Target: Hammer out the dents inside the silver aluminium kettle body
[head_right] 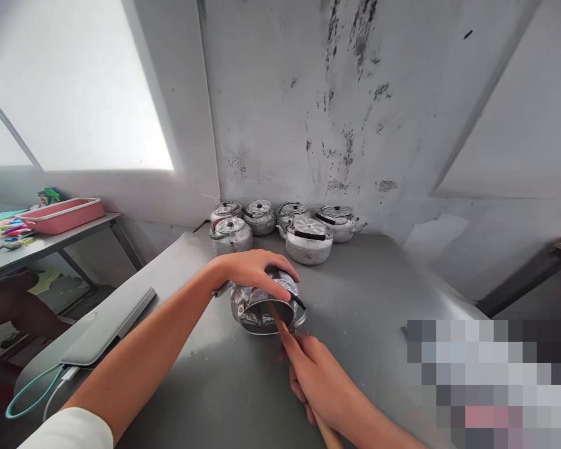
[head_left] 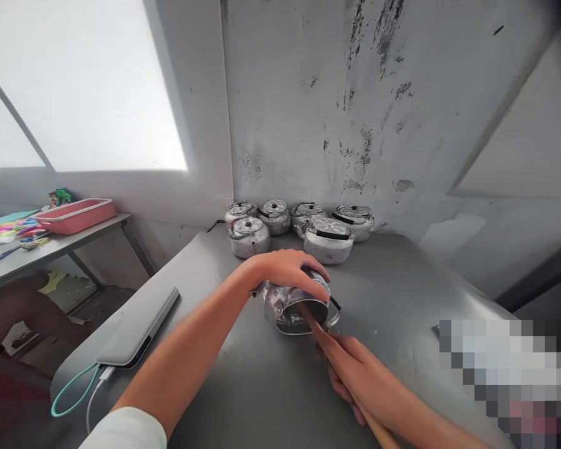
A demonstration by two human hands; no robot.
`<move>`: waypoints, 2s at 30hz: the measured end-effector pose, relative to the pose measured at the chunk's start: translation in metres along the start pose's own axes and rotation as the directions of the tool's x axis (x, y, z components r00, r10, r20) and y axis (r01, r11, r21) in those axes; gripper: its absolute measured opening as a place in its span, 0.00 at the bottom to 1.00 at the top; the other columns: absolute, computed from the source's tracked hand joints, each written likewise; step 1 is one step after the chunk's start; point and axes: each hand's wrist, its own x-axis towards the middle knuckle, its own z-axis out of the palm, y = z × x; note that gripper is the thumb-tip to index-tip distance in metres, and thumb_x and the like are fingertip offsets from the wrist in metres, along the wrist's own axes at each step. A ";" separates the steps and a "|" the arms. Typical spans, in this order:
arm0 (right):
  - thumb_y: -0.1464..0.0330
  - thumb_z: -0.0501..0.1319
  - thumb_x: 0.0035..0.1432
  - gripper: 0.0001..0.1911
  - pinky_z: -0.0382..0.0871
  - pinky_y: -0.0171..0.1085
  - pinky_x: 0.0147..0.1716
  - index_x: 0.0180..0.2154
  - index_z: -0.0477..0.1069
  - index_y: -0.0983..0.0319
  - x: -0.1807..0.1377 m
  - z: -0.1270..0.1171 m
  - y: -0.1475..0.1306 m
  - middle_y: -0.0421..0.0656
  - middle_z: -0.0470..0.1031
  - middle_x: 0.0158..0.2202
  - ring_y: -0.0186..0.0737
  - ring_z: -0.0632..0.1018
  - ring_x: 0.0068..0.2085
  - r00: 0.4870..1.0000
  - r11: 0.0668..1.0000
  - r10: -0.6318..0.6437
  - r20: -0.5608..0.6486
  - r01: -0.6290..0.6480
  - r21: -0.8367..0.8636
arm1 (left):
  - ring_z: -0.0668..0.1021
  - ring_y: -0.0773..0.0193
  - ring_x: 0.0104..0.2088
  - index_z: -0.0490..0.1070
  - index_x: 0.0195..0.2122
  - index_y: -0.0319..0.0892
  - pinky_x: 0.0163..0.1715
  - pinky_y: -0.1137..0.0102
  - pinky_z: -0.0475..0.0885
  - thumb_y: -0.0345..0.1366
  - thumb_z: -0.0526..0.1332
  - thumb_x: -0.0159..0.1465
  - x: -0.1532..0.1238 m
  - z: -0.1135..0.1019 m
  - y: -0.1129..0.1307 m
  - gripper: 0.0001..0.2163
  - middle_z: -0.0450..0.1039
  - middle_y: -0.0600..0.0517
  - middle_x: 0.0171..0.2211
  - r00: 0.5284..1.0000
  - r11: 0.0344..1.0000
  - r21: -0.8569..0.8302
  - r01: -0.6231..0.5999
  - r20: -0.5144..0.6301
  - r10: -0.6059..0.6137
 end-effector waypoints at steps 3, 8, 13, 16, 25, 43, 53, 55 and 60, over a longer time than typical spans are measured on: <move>0.51 0.44 0.68 0.24 0.62 0.26 0.10 0.37 0.68 0.62 -0.002 -0.002 -0.003 0.32 0.57 0.17 0.30 0.61 0.18 1.000 1.000 0.010 -0.009 -0.010 0.012 | 0.73 0.56 0.53 0.74 0.53 0.57 0.54 0.67 0.66 0.58 0.64 0.54 0.001 0.000 -0.001 0.26 0.72 0.58 0.55 1.000 1.000 0.002 -0.005 -0.001 0.005; 0.49 0.45 0.67 0.26 0.61 0.26 0.10 0.34 0.67 0.62 -0.003 -0.001 -0.002 0.33 0.58 0.17 0.30 0.61 0.18 1.000 0.999 0.005 -0.010 -0.005 0.032 | 0.73 0.55 0.53 0.74 0.53 0.57 0.54 0.66 0.66 0.59 0.64 0.54 0.001 0.001 -0.002 0.26 0.72 0.57 0.54 1.000 1.000 0.013 -0.013 -0.004 0.013; 0.49 0.46 0.67 0.24 0.61 0.26 0.10 0.32 0.66 0.61 -0.005 -0.001 -0.004 0.33 0.59 0.16 0.29 0.60 0.15 0.999 0.999 0.034 -0.013 -0.034 0.041 | 0.73 0.55 0.54 0.74 0.53 0.57 0.54 0.67 0.66 0.59 0.64 0.54 0.001 0.001 -0.002 0.27 0.71 0.57 0.56 1.000 1.000 0.007 -0.019 0.006 0.019; 0.49 0.48 0.65 0.24 0.61 0.26 0.11 0.32 0.66 0.61 -0.005 -0.002 -0.003 0.33 0.59 0.16 0.29 0.61 0.16 1.000 0.997 0.021 -0.013 -0.020 0.069 | 0.72 0.54 0.55 0.74 0.54 0.56 0.54 0.67 0.66 0.59 0.64 0.54 0.001 0.000 -0.002 0.27 0.71 0.57 0.56 1.000 1.000 0.011 -0.021 0.006 0.021; 0.53 0.45 0.68 0.22 0.61 0.27 0.11 0.32 0.64 0.60 0.001 -0.002 -0.001 0.33 0.59 0.17 0.29 0.61 0.16 1.000 0.998 0.023 0.015 -0.024 0.064 | 0.73 0.55 0.54 0.74 0.53 0.55 0.53 0.68 0.66 0.57 0.64 0.55 -0.002 0.001 0.002 0.26 0.71 0.57 0.56 1.000 1.000 -0.007 -0.011 -0.012 0.011; 0.49 0.42 0.68 0.23 0.60 0.26 0.10 0.32 0.60 0.58 0.004 -0.001 -0.006 0.31 0.55 0.15 0.30 0.58 0.17 0.993 0.992 0.038 0.111 -0.050 0.116 | 0.73 0.56 0.54 0.74 0.53 0.56 0.53 0.69 0.66 0.58 0.65 0.54 -0.003 0.000 0.000 0.26 0.71 0.59 0.57 0.999 0.999 -0.039 -0.029 -0.042 0.028; 0.45 0.43 0.66 0.27 0.57 0.26 0.11 0.31 0.62 0.59 0.002 0.008 -0.004 0.31 0.55 0.18 0.28 0.57 0.16 0.999 0.997 0.007 0.035 -0.010 0.083 | 0.72 0.53 0.55 0.74 0.53 0.57 0.54 0.66 0.66 0.60 0.64 0.54 -0.001 0.001 -0.003 0.27 0.70 0.58 0.58 0.999 1.000 0.008 -0.010 -0.037 0.011; 0.45 0.43 0.66 0.27 0.57 0.26 0.11 0.31 0.62 0.59 0.002 0.007 -0.002 0.31 0.55 0.18 0.28 0.56 0.16 0.999 0.997 -0.012 0.031 0.009 0.080 | 0.73 0.53 0.54 0.74 0.53 0.57 0.54 0.66 0.66 0.60 0.63 0.53 -0.001 0.001 -0.003 0.28 0.71 0.58 0.57 0.999 1.000 0.010 -0.005 -0.034 0.006; 0.46 0.43 0.66 0.26 0.58 0.27 0.12 0.34 0.64 0.60 0.004 0.005 0.001 0.30 0.56 0.18 0.29 0.56 0.16 0.999 0.994 -0.005 0.041 0.001 0.108 | 0.73 0.56 0.53 0.73 0.53 0.58 0.54 0.67 0.66 0.60 0.63 0.54 -0.002 -0.001 -0.001 0.27 0.70 0.60 0.57 1.000 1.000 0.010 -0.009 -0.022 0.009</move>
